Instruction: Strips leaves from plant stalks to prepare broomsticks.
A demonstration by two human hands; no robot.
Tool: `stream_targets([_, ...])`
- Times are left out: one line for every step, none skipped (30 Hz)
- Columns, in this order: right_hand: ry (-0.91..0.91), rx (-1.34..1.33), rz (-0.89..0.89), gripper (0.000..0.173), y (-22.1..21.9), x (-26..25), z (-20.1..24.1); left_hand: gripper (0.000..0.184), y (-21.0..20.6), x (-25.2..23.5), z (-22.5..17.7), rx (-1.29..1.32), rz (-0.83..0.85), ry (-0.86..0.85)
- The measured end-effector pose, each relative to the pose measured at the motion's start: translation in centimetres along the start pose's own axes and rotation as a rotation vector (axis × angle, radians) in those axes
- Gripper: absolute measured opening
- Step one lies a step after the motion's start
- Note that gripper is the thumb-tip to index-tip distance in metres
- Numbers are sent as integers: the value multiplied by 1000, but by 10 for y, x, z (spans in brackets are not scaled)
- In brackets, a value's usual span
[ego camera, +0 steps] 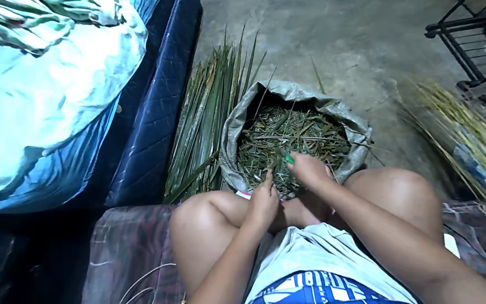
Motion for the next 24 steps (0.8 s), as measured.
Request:
stream_targets([-20,-29,-20,35,6,-5,-4,52,-1,0,0,3,-1,1])
stream_targets([-10,-60,-18,33,9,-5,-4,52,0,0,0,8,-5,2])
stream_targets([29,-98,14,32,9,0,0,52,1,-1,1,12,-8,3])
stream_targets([79,-138,76,32,4,8,6,51,1,-2,2,12,-10,7])
stream_targets([126,-169,153,31,-5,17,12,50,2,-2,3,15,-14,11])
stream_targets([164,-197,223,30,-15,26,17,47,4,-1,3,22,-25,14])
stream_targets([191,-220,275,28,-25,34,22,43,6,0,2,28,-41,20])
stream_targets([207,-230,301,28,-33,38,24,45,8,1,3,33,-48,28])
stream_targets([217,-218,294,28,-37,39,26,44,8,1,3,39,-56,30])
stream_targets([220,-175,266,28,-36,38,26,40,7,1,4,40,-66,24])
stream_targets([211,-118,228,30,-33,33,24,39,6,1,4,41,-64,15])
stream_targets([190,-67,187,32,-27,27,21,43,5,1,3,38,-50,4])
stream_targets([161,-21,139,33,-22,19,17,47,4,2,3,28,-36,-4])
stream_targets([122,6,83,34,-16,10,11,49,2,1,2,20,-29,-12])
stream_targets([79,15,32,34,-9,2,4,51,1,2,1,16,-22,-17])
stream_targets([40,10,-14,33,-3,-6,-2,51,-1,2,1,14,-22,-19])
stream_targets([20,-12,-42,33,2,-11,-7,51,-2,2,1,16,-29,-21])
stream_targets([21,-44,-32,32,5,-11,-7,51,-1,2,1,19,-37,-22])
stream_targets([50,-82,9,32,4,-6,-3,51,0,2,2,23,-45,-20])
stream_targets([97,-119,77,32,0,2,3,50,2,2,3,27,-55,-14])
stream_targets([146,-148,152,30,-8,12,10,48,4,3,3,33,-64,-6])
stream_targets([185,-180,225,29,-17,22,15,45,6,3,3,36,-79,2])
stream_targets([210,-210,278,27,-25,30,20,39,7,4,3,31,-99,9])
stream_targets([219,-226,302,26,-32,35,23,34,7,4,3,19,-115,14])
Point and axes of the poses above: each hand's wrist, its own x-axis away from the middle knuckle, its own y-axis out of the back of the hand, z = x × y, the point moved 6 cm from there along -x, towards the middle knuckle, and after that the axes turned 5 degrees about y, right-handed, at the moved point
